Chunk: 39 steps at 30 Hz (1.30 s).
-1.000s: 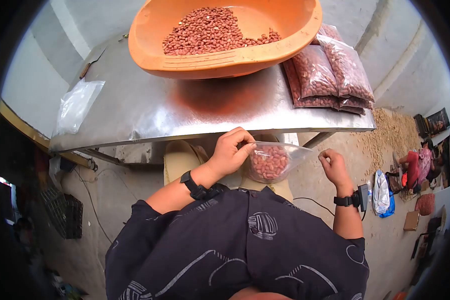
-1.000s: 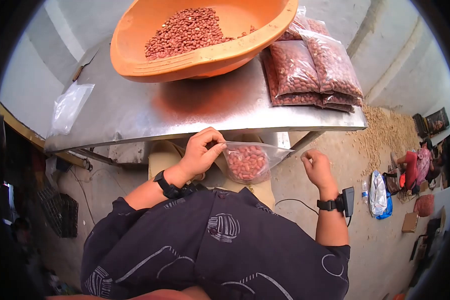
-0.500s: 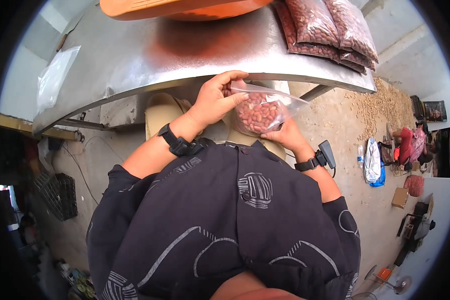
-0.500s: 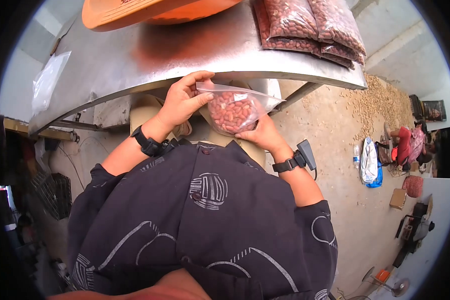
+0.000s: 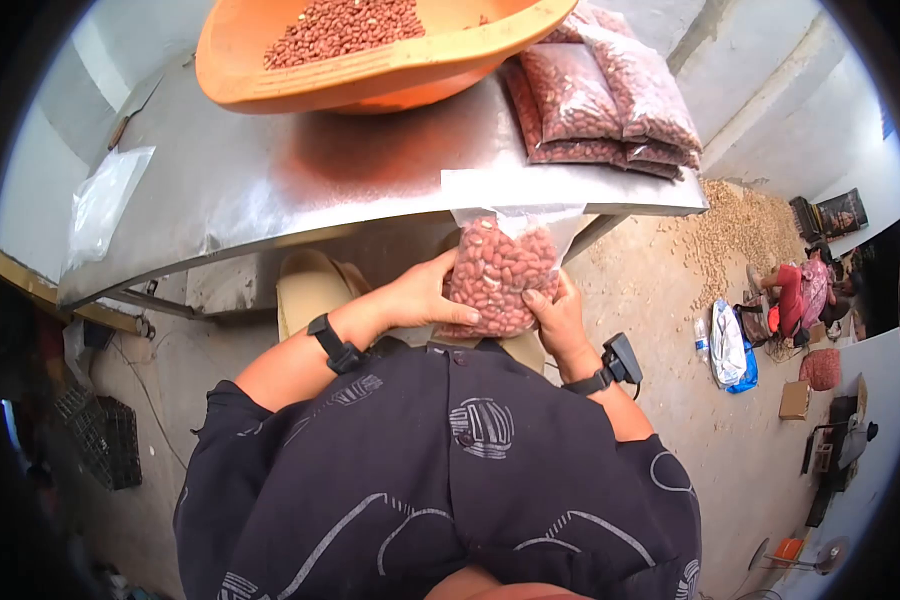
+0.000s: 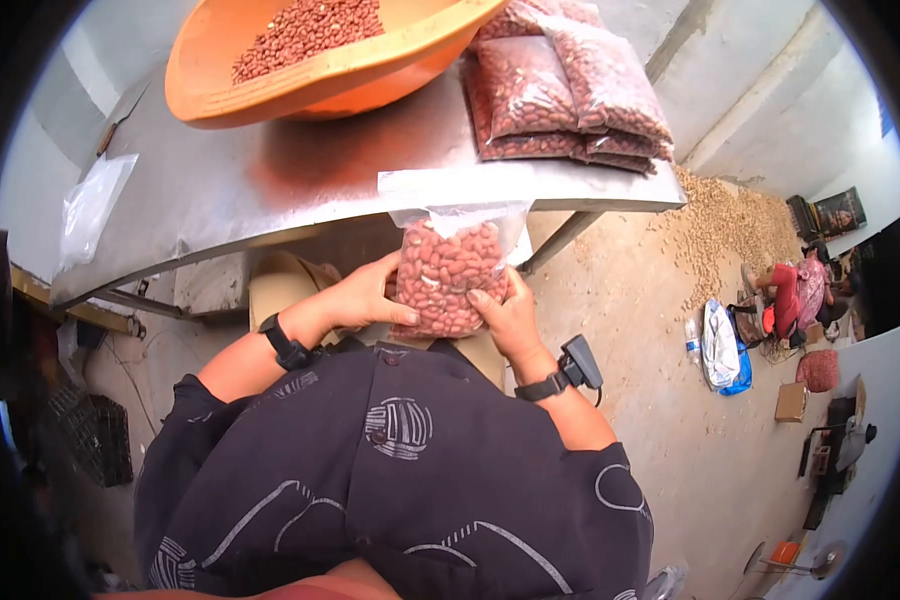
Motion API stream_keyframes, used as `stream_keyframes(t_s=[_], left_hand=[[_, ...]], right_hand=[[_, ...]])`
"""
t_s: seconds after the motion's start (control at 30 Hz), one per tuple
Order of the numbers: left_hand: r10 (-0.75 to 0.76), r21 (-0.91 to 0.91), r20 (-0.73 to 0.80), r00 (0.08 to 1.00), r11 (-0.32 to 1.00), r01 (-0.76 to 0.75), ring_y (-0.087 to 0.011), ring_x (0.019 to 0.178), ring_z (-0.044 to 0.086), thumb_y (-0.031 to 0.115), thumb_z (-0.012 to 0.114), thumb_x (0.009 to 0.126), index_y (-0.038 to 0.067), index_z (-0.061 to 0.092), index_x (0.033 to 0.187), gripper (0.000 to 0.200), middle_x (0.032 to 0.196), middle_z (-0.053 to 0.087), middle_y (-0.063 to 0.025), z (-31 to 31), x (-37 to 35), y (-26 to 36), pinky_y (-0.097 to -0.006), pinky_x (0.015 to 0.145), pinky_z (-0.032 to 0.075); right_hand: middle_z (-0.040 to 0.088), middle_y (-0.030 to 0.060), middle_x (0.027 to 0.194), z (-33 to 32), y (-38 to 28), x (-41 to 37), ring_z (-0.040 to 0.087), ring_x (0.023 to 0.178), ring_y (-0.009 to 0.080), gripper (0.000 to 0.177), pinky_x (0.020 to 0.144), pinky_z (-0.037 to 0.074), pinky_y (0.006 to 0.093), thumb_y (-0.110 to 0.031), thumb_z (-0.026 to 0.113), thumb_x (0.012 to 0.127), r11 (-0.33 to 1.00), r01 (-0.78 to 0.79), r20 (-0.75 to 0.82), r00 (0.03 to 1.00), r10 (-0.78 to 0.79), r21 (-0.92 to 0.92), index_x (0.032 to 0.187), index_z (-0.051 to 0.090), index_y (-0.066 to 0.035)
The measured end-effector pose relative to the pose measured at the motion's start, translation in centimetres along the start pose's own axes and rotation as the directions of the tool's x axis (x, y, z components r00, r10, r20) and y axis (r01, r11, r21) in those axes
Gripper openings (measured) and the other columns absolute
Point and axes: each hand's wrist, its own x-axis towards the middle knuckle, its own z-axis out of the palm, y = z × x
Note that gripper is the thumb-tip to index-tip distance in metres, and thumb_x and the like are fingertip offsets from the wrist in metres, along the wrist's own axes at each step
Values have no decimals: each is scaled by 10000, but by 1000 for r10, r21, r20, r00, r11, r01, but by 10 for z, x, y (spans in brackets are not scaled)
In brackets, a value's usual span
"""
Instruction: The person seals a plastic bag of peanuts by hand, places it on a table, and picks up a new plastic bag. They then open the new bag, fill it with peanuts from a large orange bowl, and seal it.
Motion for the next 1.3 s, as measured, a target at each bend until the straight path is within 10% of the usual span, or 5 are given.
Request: stream_keyframes(t_s=[0.2,0.33,0.43,0.87,1.3], left_hand=[[183,-184,-24,983,966,-184,-156,1197,476,116,750,789,-24,334,1380,736,1309,498,-101,15,14,48,-333,1033,381],[326,-161,-10,945,932,-324,-148,1075,546,147,679,862,-14,380,1350,595,1185,559,-112,26,24,83,-312,952,443],[218,-323,5,976,924,-205,-125,1030,550,152,675,865,9,383,1363,594,1124,567,-93,25,15,109,-288,904,458],[-214,287,-17,977,935,210,-77,838,580,101,673,862,1,562,1217,386,914,645,-21,-80,-79,-12,-239,770,483],[-537,-236,-359,763,844,482,-106,685,613,57,597,894,-71,517,1234,372,837,639,-58,-118,-137,-77,-225,652,506]], right_hand=[[535,131,1261,28,-50,-12,559,1116,214,727,968,441,338,-240,763,780,969,247,89,965,-245,-10,1329,375,36],[517,151,1279,21,-69,-16,559,1133,254,770,971,469,376,-276,757,785,976,115,-8,993,-116,183,1352,336,31],[513,163,1283,6,-111,-2,554,1146,278,661,967,476,400,-256,672,859,942,256,-41,967,-253,217,1350,336,31],[643,134,1020,-83,-284,229,671,829,206,281,702,575,320,-139,535,931,927,357,-102,924,-369,-120,1152,528,36],[653,113,912,-104,-295,396,666,720,199,244,598,574,336,-174,597,892,943,240,-150,949,-278,-231,1046,552,9]])
